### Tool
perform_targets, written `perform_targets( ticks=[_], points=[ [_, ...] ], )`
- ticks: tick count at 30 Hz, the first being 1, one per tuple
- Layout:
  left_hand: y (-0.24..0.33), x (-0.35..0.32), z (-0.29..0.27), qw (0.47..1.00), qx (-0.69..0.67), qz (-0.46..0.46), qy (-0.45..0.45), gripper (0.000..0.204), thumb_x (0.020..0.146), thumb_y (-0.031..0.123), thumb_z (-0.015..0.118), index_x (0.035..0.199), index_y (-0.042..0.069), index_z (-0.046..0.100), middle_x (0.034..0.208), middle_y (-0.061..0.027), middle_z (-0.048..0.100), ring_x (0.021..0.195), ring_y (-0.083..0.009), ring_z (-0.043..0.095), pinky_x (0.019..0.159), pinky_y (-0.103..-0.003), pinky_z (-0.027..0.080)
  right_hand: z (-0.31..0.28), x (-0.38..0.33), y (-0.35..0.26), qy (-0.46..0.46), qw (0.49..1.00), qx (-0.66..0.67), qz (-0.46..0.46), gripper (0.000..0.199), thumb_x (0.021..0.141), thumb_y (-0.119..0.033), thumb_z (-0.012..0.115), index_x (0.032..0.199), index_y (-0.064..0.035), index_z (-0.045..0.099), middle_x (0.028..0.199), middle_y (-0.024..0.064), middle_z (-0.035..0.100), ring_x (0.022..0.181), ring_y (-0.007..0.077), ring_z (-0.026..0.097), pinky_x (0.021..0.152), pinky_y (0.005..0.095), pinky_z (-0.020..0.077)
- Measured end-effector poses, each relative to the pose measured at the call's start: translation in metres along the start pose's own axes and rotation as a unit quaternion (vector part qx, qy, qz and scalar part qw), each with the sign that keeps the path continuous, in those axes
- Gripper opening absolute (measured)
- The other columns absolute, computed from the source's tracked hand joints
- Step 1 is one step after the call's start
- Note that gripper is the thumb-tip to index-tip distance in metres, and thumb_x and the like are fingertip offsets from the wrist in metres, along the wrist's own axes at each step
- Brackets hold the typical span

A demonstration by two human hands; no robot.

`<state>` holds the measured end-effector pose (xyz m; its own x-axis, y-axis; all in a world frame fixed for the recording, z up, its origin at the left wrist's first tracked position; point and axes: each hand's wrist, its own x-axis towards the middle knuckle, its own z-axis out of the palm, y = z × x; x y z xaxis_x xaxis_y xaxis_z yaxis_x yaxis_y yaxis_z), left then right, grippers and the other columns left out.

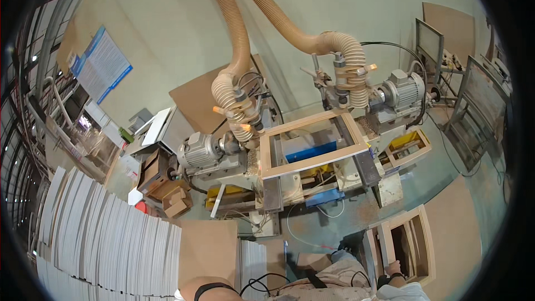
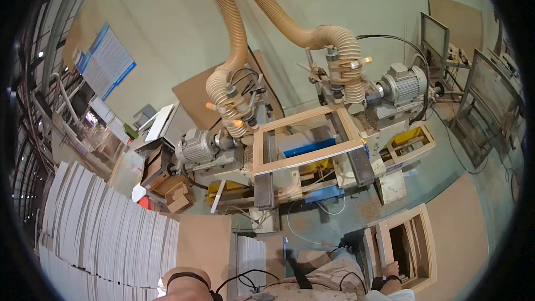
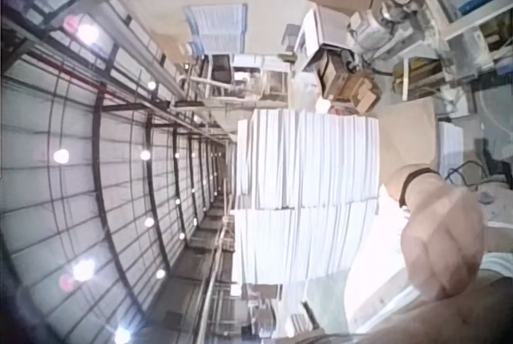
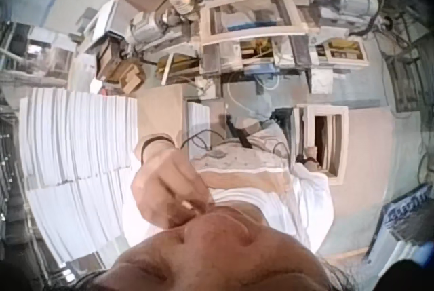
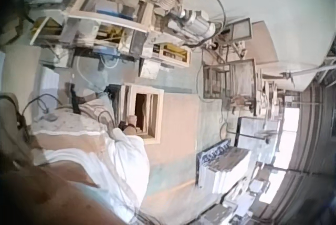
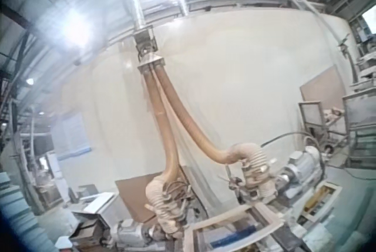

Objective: Operating a woodworking machine to assemble wooden door or window frames and stacking the finished products.

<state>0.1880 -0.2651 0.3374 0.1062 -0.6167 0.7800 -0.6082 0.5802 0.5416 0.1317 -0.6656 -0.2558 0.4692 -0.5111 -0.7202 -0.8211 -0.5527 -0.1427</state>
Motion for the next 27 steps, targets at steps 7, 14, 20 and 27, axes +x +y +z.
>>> perform_targets(
  ticks=[7, 14, 20, 27],
  points=[
    [-0.003, 0.011, 0.008, 0.993, -0.107, 0.032, -0.04, 0.017, 0.084, 0.005, 0.043, 0.079, 0.002, 0.059, 0.078, -0.0129, 0.056, 0.067, -0.0277, 0.059, 0.063, -0.036, 0.05, -0.01, -0.008, -0.008, -0.022, 0.999, 0.006, 0.031, 0.068, 0.063, -0.02, 0.072, 0.116, 0.0004, 0.034, 0.121, 0.0211, 0.044, 0.113, 0.0328, 0.045, 0.094, 0.0395, 0.0392],
    [0.001, 0.007, 0.024, 0.997, -0.042, 0.066, 0.01, 0.012, 0.079, -0.001, 0.048, 0.077, 0.002, 0.059, 0.082, -0.0108, 0.055, 0.06, -0.0252, 0.059, 0.058, -0.031, 0.05, -0.004, -0.014, -0.004, 0.005, 0.998, -0.004, 0.058, 0.068, 0.064, -0.022, 0.072, 0.116, -0.0015, 0.034, 0.121, 0.0195, 0.045, 0.114, 0.0321, 0.044, 0.093, 0.0397, 0.0399],
    [-0.003, -0.015, 0.025, 0.972, 0.209, 0.027, 0.105, 0.007, 0.081, 0.003, 0.051, 0.08, 0.0, 0.057, 0.078, -0.0113, 0.054, 0.056, -0.023, 0.058, 0.052, -0.027, 0.049, 0.014, 0.007, 0.0, 0.04, 0.998, -0.021, 0.048, 0.062, 0.066, -0.022, 0.071, 0.112, -0.002, 0.034, 0.118, 0.0191, 0.045, 0.111, 0.0337, 0.046, 0.091, 0.0414, 0.0407],
    [0.009, 0.014, 0.026, 0.897, 0.345, 0.232, 0.148, 0.02, 0.083, 0.011, 0.056, 0.101, 0.003, 0.055, 0.081, -0.0038, 0.058, 0.07, -0.0226, 0.06, 0.06, -0.025, 0.05, 0.004, 0.009, -0.001, 0.024, 1.0, -0.008, 0.018, 0.053, 0.067, -0.017, 0.066, 0.109, 0.0008, 0.037, 0.115, 0.0234, 0.048, 0.11, 0.0352, 0.046, 0.091, 0.0422, 0.0406]
  ],
)
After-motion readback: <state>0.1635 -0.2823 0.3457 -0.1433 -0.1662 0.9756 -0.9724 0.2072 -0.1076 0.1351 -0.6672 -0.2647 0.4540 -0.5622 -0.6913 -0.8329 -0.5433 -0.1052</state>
